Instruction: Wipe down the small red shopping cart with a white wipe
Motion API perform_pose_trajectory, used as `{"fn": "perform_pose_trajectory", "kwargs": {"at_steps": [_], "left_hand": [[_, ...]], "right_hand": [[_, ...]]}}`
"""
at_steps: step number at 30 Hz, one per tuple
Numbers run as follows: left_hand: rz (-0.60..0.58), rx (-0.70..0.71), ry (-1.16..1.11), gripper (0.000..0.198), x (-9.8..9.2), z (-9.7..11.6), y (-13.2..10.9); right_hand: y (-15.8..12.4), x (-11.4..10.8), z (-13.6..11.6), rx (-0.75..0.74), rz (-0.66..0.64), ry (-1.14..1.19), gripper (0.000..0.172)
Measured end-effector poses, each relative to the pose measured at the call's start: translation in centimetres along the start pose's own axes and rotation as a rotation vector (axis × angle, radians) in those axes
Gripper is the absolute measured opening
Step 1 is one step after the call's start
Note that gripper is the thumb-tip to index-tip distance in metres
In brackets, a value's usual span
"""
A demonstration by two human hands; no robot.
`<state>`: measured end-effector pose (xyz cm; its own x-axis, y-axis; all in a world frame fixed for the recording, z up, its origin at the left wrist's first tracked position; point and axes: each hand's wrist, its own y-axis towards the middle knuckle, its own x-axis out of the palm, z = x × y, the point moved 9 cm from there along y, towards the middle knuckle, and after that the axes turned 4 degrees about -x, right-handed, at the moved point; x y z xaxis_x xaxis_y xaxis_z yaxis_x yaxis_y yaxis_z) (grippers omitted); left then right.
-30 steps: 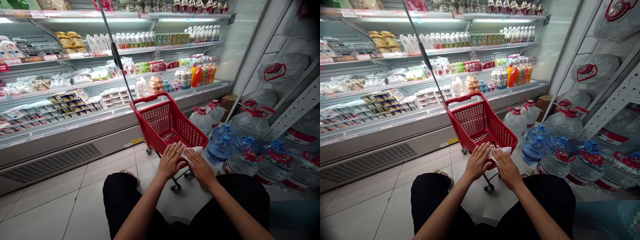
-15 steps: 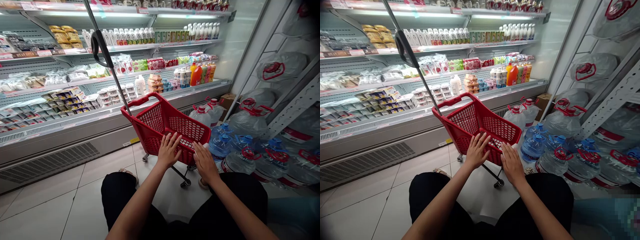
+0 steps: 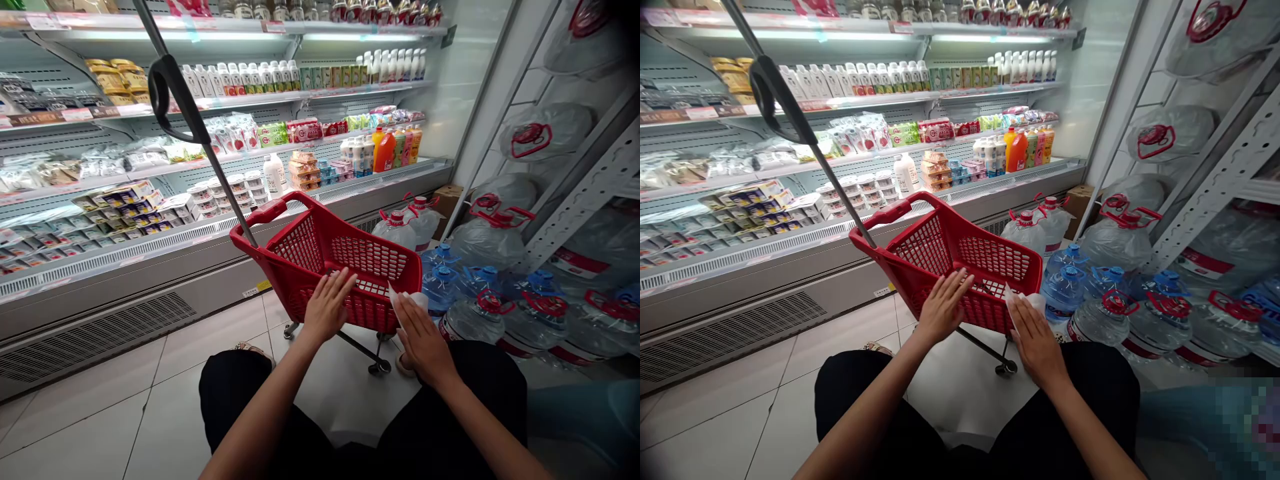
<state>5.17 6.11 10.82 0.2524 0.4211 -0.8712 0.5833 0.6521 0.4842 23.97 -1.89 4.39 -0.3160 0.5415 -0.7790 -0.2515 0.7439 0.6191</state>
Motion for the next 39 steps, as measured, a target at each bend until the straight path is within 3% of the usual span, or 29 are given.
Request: {"fn": "perform_pose_trajectory", "kwargs": {"at_steps": [3, 6, 11, 18, 21, 24, 28, 32, 35, 39], "left_hand": [[0.071, -0.142, 0.068, 0.077, -1.5, -4.4, 0.1], [0.102, -0.193, 0.107, 0.066, -1.9, -6.5, 0.2], [0.100, -0.204, 0.129, 0.061, -0.9, -5.0, 0.4], [0.105, -0.251, 0.101, 0.070, -0.5, -2.2, 1.5], [0.093, -0.223, 0.079, 0.081, -1.1, -2.4, 1.3], [0.076, -0.148, 0.065, 0.082, -2.1, -3.4, 0.8], [0.131, -0.184, 0.077, 0.063, -3.5, -5.2, 0.6], [0.170, -0.249, 0.060, 0.051, -3.0, -4.5, 1.4], [0.188, -0.251, 0.022, 0.058, -2.3, -3.2, 1.7], [0.194, -0.229, -0.006, 0.074, -1.8, -2.8, 1.4]], "right_hand": [[-1.4, -0.7, 2.2, 0.029, 0.007, 0.009, 0.070], [-0.8, -1.0, 3.4, 0.063, 0.020, 0.021, 0.066], [2.2, -0.9, 2.8, 0.119, 0.084, 0.011, 0.064], [8.2, 2.2, -4.7, -0.058, 0.002, 0.017, 0.073], [8.7, 2.4, -5.6, -0.102, -0.008, 0.038, 0.074], [6.7, 1.6, -3.7, -0.102, -0.020, 0.027, 0.074], [2.4, -0.4, 1.4, 0.033, -0.019, -0.041, 0.070], [1.0, -1.4, 3.6, 0.125, -0.020, -0.072, 0.068], [3.8, -0.2, 1.4, 0.094, -0.039, -0.049, 0.067], [10.5, 3.5, -5.6, -0.056, -0.105, 0.008, 0.068]]}}
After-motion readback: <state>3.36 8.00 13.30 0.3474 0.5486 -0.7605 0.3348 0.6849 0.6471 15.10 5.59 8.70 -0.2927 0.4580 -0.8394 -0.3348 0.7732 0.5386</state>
